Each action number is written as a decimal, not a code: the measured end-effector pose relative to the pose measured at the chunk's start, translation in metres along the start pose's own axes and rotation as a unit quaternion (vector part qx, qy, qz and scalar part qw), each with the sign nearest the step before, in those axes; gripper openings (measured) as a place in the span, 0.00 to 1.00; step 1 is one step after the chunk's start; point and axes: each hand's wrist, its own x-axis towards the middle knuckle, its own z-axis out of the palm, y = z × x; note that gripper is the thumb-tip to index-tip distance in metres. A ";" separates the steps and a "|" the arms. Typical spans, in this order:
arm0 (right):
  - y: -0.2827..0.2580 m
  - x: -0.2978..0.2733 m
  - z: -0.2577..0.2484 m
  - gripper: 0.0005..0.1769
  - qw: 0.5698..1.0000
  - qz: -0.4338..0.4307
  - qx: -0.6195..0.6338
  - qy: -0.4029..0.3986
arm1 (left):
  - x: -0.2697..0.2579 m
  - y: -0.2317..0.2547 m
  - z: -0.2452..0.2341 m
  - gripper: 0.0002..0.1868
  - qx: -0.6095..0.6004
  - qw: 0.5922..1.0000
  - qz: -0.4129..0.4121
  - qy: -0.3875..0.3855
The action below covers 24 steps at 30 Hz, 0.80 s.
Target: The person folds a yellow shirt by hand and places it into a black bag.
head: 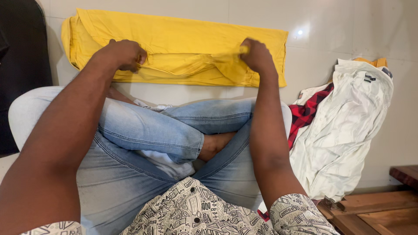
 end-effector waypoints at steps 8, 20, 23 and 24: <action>-0.005 -0.004 0.009 0.12 0.993 -0.061 -0.038 0.089 | 0.000 -0.002 -0.001 0.20 -0.012 0.999 -0.037 -0.017; -0.040 -0.005 0.064 0.14 0.965 -0.107 -0.224 -0.090 | 0.004 -0.013 0.002 0.36 -0.006 0.998 -0.055 -0.004; -0.049 -0.009 0.038 0.15 0.975 -0.089 -0.188 -0.083 | 0.002 -0.024 -0.004 0.31 -0.043 0.997 -0.068 0.000; -0.051 -0.011 0.028 0.15 0.979 -0.079 -0.168 -0.079 | 0.001 -0.030 -0.007 0.28 -0.050 0.997 -0.065 -0.006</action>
